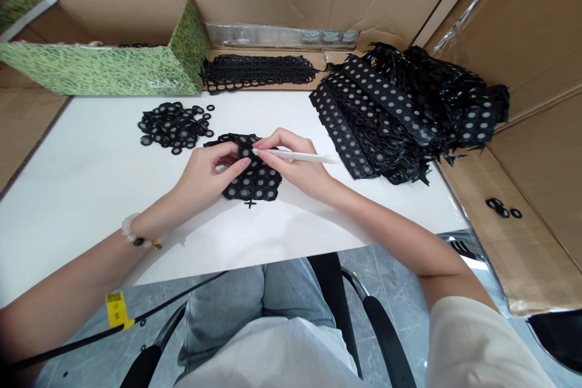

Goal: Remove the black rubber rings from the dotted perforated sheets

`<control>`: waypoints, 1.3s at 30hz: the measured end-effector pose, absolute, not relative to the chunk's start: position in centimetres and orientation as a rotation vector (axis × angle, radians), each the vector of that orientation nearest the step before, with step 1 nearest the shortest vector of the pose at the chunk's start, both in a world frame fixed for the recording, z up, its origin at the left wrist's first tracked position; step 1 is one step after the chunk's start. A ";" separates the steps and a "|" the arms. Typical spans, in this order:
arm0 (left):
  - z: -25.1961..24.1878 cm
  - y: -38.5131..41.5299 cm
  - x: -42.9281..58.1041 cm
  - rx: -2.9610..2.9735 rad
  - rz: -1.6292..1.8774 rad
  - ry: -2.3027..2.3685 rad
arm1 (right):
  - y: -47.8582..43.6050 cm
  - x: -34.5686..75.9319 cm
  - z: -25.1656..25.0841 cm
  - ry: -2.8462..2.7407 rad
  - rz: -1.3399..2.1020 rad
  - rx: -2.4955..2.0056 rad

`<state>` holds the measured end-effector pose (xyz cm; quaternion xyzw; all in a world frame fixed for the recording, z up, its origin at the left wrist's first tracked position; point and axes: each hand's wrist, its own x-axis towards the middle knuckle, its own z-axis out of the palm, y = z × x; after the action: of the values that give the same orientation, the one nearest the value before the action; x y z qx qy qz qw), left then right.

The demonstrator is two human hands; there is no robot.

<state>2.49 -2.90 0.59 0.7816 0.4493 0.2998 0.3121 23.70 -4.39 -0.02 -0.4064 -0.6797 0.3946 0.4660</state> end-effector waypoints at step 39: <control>0.0 -1.9 1.7 2.303 0.664 1.196 | -4.5 23.6 -1.1 -1.793 0.726 -1.059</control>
<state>1.66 -1.88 -0.04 0.8368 0.4346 0.2413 0.2296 23.61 -4.47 -1.09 -0.4285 -0.7256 0.2938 0.4511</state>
